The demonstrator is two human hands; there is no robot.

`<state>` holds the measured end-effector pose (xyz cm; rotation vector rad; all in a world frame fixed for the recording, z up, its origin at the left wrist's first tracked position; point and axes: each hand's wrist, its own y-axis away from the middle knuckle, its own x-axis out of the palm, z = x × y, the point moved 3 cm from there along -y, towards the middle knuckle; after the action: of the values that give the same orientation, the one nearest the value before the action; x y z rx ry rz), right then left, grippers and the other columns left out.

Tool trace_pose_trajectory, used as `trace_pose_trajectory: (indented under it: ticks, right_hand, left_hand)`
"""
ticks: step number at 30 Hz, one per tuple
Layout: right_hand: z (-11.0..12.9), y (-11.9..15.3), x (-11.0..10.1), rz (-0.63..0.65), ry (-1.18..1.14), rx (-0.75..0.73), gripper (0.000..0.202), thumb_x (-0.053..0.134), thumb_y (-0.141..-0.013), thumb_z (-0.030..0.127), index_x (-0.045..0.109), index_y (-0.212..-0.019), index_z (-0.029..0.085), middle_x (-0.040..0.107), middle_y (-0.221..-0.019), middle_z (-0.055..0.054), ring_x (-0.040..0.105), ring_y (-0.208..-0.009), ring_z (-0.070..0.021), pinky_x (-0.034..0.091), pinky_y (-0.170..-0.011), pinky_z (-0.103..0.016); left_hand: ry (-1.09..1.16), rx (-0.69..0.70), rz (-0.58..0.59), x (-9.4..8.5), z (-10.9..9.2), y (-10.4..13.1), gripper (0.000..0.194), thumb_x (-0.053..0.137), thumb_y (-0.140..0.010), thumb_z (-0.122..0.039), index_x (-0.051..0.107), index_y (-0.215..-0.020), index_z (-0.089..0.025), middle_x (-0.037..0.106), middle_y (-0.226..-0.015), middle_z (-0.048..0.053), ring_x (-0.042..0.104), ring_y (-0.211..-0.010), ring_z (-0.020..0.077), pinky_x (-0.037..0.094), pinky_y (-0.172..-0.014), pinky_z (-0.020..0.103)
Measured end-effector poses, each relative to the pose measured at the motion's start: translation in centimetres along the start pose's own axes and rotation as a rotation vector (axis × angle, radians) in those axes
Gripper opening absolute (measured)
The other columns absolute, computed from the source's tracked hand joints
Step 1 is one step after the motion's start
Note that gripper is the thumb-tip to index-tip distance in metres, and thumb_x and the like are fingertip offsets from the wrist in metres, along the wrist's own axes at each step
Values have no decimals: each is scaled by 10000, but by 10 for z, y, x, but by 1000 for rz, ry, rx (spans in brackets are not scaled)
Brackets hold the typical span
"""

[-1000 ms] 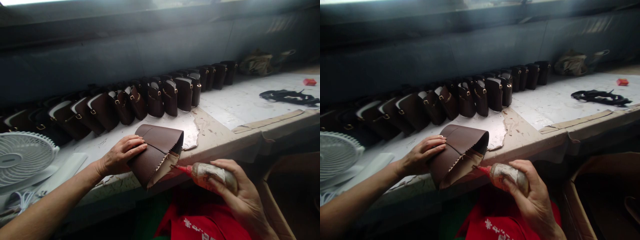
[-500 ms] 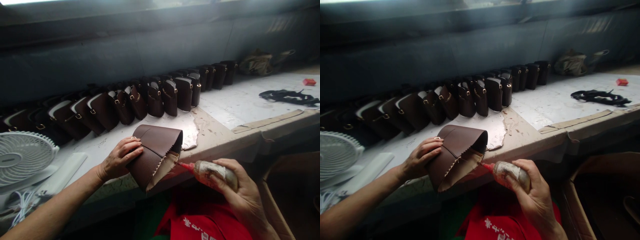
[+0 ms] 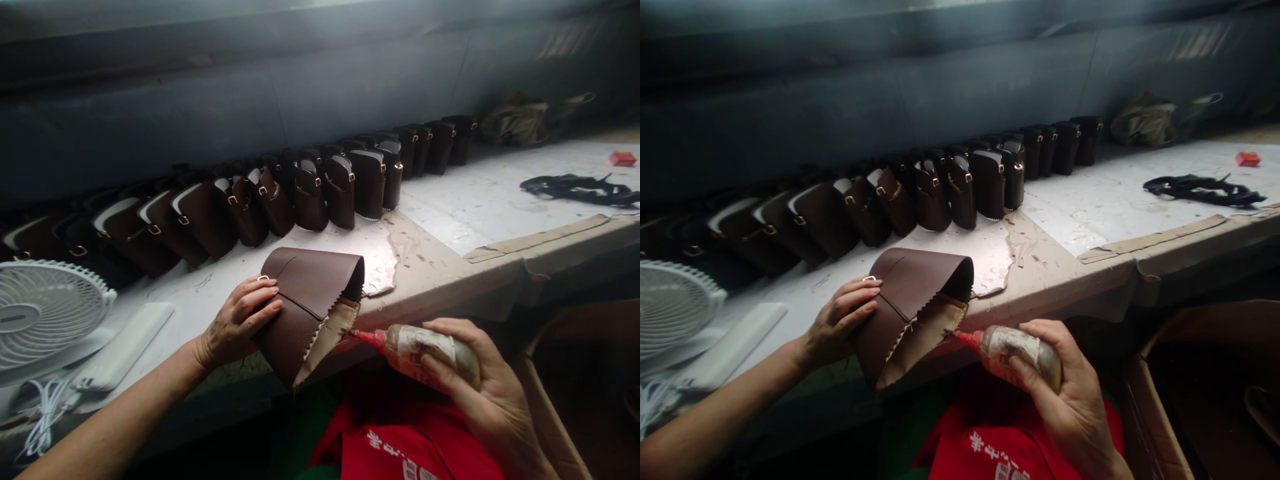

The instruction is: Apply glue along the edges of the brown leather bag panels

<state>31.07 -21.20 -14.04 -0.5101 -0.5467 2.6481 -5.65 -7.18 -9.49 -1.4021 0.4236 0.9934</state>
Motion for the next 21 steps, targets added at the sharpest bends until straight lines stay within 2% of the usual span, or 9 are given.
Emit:
trace_pose_trajectory:
  ticks: [3, 8, 13, 18, 21]
  right_hand:
    - [3, -2, 1, -70, 59, 52, 231, 748, -958, 361, 679, -1165, 286, 682, -1165, -4, 661, -1026, -169, 513, -962, -238]
    - [5, 3, 4, 50, -30, 57, 239, 745, -959, 384, 692, -1179, 306, 688, -1207, -7, 674, -1062, -192, 543, -914, -244]
    - [7, 7, 2, -39, 56, 39, 232, 737, -968, 359, 678, -1180, 286, 677, -1182, -25, 670, -1055, -192, 540, -942, -258]
    - [8, 9, 4, 77, -4, -27, 250, 735, -975, 360, 689, -1213, 299, 697, -1210, -29, 698, -1061, -191, 574, -892, -230]
    - [9, 9, 2, 30, 22, -33, 252, 744, -967, 344, 688, -1208, 295, 688, -1214, -31, 693, -1068, -190, 572, -913, -235]
  left_hand:
    - [2, 4, 10, 0, -1, 2, 634, 599, -1005, -220, 409, -1609, -198, 607, -1348, 184, 577, -1379, 399, 532, -1122, 680]
    - [-16, 3, 16, 0, -4, 4, 649, 589, -1001, -212, 399, -1621, -197, 590, -1352, 179, 564, -1381, 403, 516, -1131, 689]
    - [-17, -10, 1, 0, -7, 4, 676, 608, -983, -217, 391, -1623, -191, 571, -1355, 187, 563, -1371, 421, 519, -1110, 709]
    - [-52, -23, 5, 0, -9, 4, 747, 663, -948, -223, 370, -1634, -197, 555, -1343, 187, 559, -1354, 424, 535, -1083, 704]
    - [-81, -58, -3, -1, -8, 5, 780, 675, -929, -247, 355, -1640, -226, 524, -1413, 198, 547, -1364, 413, 537, -1077, 690]
